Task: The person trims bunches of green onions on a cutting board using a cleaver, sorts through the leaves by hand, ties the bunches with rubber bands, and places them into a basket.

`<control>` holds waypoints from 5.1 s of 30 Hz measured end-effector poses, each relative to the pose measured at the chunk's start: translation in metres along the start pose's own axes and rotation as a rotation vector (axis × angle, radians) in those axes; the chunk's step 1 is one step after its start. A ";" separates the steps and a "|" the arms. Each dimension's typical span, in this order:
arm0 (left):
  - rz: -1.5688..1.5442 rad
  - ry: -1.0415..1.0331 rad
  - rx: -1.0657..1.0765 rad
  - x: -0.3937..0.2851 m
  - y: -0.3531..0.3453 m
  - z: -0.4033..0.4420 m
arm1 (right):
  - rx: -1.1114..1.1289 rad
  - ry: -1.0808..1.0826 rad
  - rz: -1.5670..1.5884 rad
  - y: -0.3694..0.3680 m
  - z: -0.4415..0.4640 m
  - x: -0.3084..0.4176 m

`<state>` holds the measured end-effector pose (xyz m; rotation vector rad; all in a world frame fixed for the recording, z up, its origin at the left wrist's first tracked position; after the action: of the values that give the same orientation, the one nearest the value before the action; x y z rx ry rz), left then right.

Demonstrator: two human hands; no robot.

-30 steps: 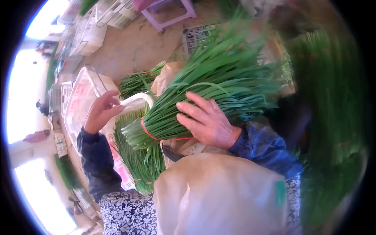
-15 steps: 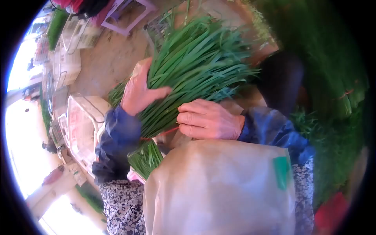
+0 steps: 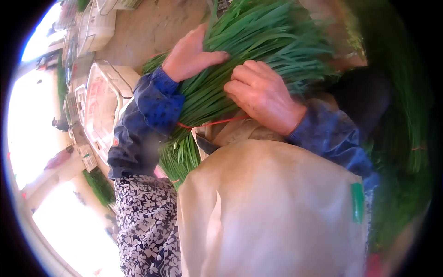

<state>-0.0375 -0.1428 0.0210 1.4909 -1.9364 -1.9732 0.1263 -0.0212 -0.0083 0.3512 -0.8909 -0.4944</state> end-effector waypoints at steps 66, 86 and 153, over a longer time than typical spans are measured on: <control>-0.728 0.157 -0.354 -0.001 0.021 -0.033 | 0.207 -0.225 -0.082 0.007 -0.041 0.004; -0.809 0.087 -0.486 -0.010 0.008 -0.046 | 0.261 -0.321 -0.110 0.011 -0.036 0.009; -0.559 0.080 -0.525 0.000 0.016 -0.062 | 0.271 -0.332 -0.104 0.010 -0.024 -0.003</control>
<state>-0.0096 -0.1948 0.0464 2.0194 -0.8963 -2.3048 0.1470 -0.0091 -0.0195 0.5752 -1.2720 -0.5375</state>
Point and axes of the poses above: each hand's wrist, its own z-axis towards the middle knuckle, its own y-axis out of the back of the hand, x = y × z, the point moved 2 cm from there along z, towards the middle knuckle, and after that the axes turned 4 degrees about z, right-handed, at the moved point
